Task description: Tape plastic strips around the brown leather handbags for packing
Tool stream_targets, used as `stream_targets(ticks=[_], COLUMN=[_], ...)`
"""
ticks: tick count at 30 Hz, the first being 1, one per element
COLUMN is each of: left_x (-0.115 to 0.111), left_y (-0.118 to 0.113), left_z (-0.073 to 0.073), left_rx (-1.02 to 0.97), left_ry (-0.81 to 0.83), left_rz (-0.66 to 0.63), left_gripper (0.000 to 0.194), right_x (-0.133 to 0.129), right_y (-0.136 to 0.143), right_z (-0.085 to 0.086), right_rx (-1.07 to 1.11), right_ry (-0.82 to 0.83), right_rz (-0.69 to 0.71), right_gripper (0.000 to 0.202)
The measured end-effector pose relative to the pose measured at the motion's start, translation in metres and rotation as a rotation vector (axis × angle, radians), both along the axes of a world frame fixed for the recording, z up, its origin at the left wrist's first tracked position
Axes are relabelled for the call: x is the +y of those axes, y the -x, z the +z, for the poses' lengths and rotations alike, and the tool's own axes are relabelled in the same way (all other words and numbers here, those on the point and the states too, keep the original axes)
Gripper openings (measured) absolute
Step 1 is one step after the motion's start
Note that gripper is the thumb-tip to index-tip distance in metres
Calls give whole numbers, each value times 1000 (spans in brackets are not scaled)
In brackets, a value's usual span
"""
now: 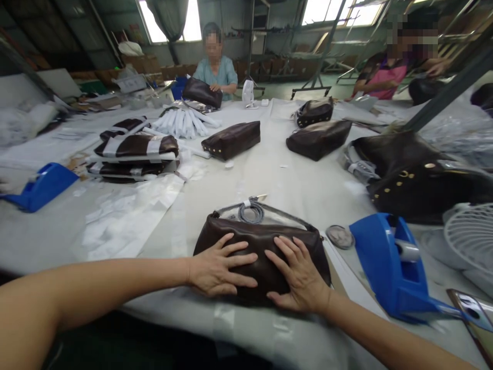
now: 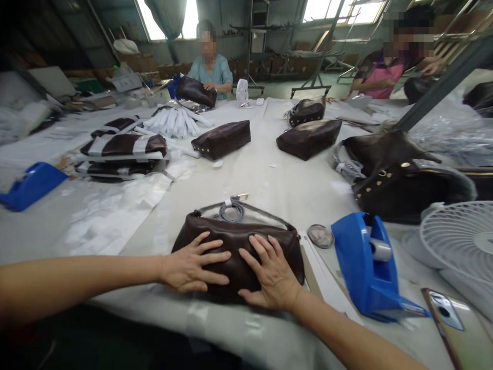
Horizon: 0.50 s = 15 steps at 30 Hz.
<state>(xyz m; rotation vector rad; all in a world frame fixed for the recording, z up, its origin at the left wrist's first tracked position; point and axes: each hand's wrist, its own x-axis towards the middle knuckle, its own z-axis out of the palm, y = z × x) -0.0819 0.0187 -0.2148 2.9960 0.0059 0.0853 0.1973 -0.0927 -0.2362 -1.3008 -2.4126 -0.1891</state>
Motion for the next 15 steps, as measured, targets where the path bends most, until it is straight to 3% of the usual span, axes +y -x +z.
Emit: stream_targets(ticks=[3,5,11,13,15], left_x=[7,6,-11,-16,-19], left_y=[1,4,12,14,13], left_z=[19,19,-30,-36,-32], left_rx=[35,1,-223,-216,-191], left_ry=[21,-32,-262,-299,-317], left_rz=[10,-20,-32,-7,1], left_gripper=[53,61,66,66,68], right_x=[1,1,-6,-9,-11], right_y=[0,-1,-2,-1,0], right_z=[3,2,-3,-3,-5], right_rx=[17,14,2,14,33], right_ry=[3,-2,-4,9,30], right_rz=[3,4,2,-4,-11], right_gripper=[81,82,80,82,85])
